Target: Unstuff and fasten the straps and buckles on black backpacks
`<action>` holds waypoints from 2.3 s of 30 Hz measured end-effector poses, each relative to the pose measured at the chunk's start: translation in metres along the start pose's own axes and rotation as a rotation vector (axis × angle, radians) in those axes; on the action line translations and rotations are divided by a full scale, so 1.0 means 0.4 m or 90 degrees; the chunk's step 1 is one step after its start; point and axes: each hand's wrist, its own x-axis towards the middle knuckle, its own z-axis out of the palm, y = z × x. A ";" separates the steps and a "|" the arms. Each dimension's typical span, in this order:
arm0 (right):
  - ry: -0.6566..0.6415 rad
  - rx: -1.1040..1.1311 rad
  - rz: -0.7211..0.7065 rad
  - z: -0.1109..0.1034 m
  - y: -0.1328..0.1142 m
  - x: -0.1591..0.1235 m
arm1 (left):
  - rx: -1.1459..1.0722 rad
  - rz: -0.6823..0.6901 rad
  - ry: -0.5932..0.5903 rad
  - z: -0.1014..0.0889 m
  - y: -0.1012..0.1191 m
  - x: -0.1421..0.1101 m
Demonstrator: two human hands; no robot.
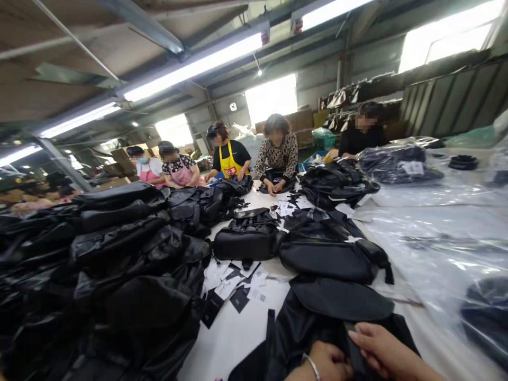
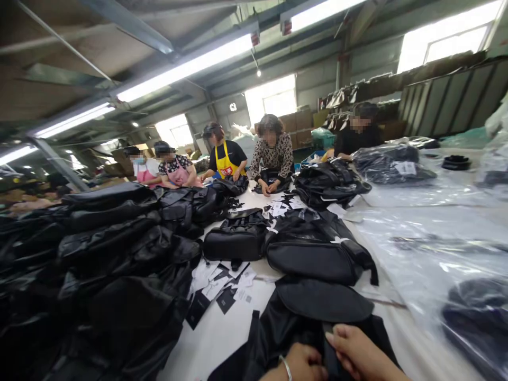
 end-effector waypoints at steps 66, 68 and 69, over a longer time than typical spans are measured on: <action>0.129 -0.541 -0.415 0.095 0.026 -0.223 | 0.121 0.093 0.055 0.020 0.016 0.030; 0.132 -0.519 -0.410 0.087 0.030 -0.222 | 0.113 0.092 0.045 0.019 0.013 0.032; 0.135 -0.505 -0.403 0.082 0.031 -0.220 | 0.109 0.093 0.037 0.018 0.013 0.032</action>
